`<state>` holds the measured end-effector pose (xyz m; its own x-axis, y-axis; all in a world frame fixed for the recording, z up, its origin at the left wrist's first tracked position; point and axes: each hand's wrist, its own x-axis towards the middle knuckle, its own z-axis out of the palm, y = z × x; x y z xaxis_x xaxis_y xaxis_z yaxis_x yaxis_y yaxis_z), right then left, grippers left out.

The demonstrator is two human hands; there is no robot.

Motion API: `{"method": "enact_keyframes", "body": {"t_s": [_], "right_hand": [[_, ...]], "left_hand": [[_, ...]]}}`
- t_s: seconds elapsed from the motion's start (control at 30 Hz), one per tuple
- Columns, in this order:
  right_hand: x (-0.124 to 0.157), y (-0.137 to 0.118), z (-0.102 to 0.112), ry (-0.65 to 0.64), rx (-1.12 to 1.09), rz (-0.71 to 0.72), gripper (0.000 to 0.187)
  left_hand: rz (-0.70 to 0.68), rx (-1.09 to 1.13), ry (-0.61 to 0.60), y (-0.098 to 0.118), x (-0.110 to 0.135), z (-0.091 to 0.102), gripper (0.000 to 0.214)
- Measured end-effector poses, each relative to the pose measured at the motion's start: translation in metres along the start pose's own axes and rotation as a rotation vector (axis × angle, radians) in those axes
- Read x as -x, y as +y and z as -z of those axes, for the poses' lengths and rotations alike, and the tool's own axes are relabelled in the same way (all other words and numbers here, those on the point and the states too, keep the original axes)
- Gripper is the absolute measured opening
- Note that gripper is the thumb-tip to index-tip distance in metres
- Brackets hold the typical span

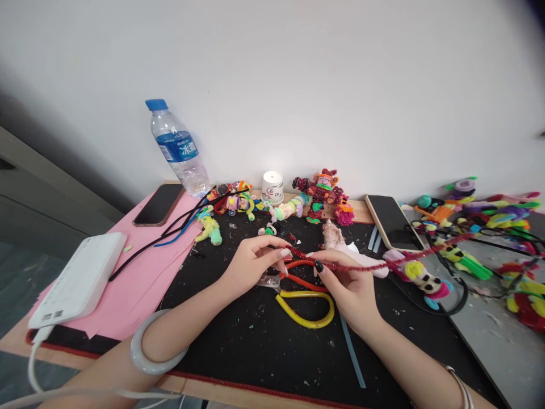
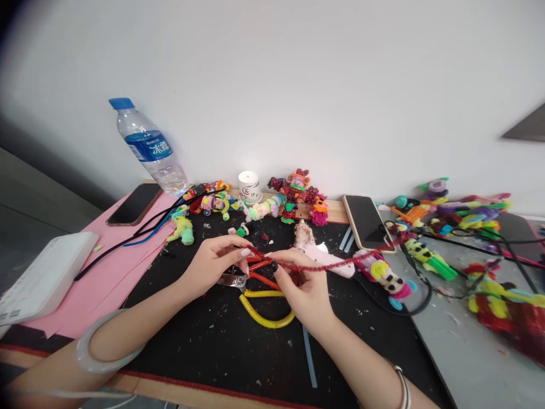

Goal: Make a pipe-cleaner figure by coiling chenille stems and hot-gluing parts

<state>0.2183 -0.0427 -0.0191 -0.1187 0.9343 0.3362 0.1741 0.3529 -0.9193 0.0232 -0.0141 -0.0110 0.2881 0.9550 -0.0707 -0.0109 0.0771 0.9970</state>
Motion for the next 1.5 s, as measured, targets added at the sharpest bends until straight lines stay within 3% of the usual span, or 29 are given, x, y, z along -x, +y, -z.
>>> {"method": "enact_keyframes", "body": {"t_s": [0.23, 0.57, 0.8, 1.0, 1.23, 1.5], "right_hand": [[0.0014, 0.002, -0.0009, -0.016, 0.077, 0.032, 0.021], [-0.0022, -0.0012, -0.0029, -0.048, 0.103, 0.058, 0.017], [-0.001, -0.004, -0.0029, -0.058, 0.12, 0.032, 0.016], [-0.0017, -0.0015, -0.0028, -0.116, 0.137, 0.147, 0.014], [-0.0002, -0.0008, -0.0064, -0.147, 0.128, 0.291, 0.025], [0.0026, -0.0035, -0.0058, -0.186, 0.158, 0.314, 0.031]], "left_hand": [[0.072, 0.315, -0.025, -0.006, -0.0011, -0.001, 0.022], [0.171, 0.513, -0.017, -0.0001, 0.0001, -0.0042, 0.017], [0.157, 0.523, -0.072, -0.0028, 0.0006, -0.0046, 0.024], [0.142, 0.479, -0.008, -0.0057, 0.001, -0.0052, 0.022], [0.143, 0.5, -0.002, -0.0053, -0.0004, -0.0061, 0.023], [0.146, 0.527, -0.036, -0.0066, 0.0005, -0.0071, 0.021]]}}
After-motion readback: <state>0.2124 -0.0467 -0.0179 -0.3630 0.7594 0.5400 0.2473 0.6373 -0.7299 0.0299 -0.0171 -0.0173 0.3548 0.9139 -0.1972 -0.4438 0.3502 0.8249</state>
